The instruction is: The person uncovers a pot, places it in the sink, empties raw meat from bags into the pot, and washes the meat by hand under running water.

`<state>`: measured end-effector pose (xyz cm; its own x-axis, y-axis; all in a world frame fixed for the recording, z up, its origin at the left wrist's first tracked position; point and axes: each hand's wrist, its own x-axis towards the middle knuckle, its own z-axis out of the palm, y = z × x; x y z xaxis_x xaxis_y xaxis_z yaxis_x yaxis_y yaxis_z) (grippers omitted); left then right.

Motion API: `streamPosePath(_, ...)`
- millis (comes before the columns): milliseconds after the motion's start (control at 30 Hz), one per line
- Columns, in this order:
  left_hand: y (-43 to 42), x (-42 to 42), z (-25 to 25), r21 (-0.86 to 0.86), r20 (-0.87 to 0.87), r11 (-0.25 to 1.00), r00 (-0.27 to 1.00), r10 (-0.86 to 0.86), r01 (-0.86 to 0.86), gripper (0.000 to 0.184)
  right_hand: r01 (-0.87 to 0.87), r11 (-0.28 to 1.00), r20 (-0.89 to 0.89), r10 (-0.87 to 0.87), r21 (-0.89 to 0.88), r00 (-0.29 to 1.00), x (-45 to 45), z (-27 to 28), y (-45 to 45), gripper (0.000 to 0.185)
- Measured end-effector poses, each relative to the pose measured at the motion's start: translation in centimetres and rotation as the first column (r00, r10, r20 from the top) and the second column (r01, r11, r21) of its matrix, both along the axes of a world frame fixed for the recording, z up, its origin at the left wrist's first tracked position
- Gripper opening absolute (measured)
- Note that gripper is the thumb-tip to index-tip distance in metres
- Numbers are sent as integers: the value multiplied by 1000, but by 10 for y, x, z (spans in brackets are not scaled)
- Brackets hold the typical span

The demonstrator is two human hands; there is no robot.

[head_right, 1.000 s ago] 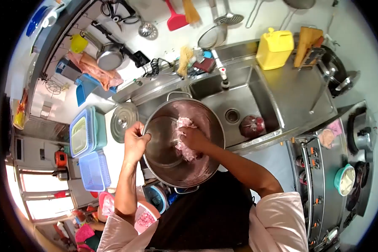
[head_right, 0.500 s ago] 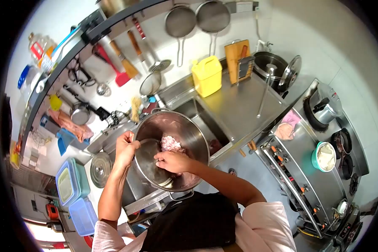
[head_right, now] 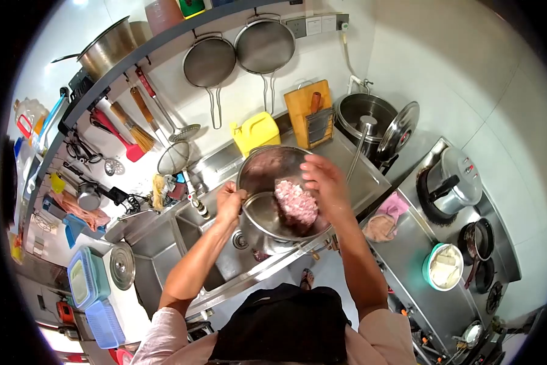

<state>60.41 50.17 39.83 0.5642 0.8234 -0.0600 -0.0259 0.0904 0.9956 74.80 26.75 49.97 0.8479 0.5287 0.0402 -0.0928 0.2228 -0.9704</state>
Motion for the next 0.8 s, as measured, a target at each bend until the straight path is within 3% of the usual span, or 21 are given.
streamPosePath(67, -15, 18, -1, -105, 25, 994, 999, 35, -32, 22, 68, 997, -88, -70, -19, 994, 10, 8, -16, 31)
streamPosePath(100, -21, 21, 0, -164, 27, 986, 998, 49, -44, 23, 32, 992, -123, -17, 122, 992, 9, 9, -27, 33)
streamPosePath(267, -6, -22, -60, -232, 141, 967, 979, 144, -109, 23, 129, 988, -128, -117, 87, 985, 52, -11, -41, 34)
streamPosePath(333, -3, -50, -51, -313, 257, 948, 955, 149, -64, 22, 126, 990, -132, -118, 59, 984, 53, -2, -55, 34)
streamPosePath(367, -2, -58, -50, -338, 205, 937, 965, 165, -88, 24, 127, 990, -107, -120, 60, 987, 57, -4, -59, 33)
streamPosePath(467, 5, -57, -68, -301, 178, 951, 976, 124, -66, 20, 135, 989, -101, -128, 62, 987, 72, -8, -60, 33)
streamPosePath(500, -10, -34, -45, -311, 168, 939, 964, 207, -148, 19, 127, 989, -112, -118, 76, 987, 75, -6, -53, 32)
streamPosePath(533, -5, -28, -56, -272, 166, 959, 978, 128, -79, 21, 109, 991, -112, -100, 76, 989, 76, -3, -46, 32)
streamPosePath(600, -10, -9, -51, -244, 208, 966, 968, 139, -86, 25, 78, 993, -100, -69, 84, 993, 77, 5, -29, 33)
streamPosePath(800, -48, 20, -13, -260, 161, 928, 936, 312, -265, 31, -83, 984, -99, 99, 160, 990, 55, 13, 23, 38)
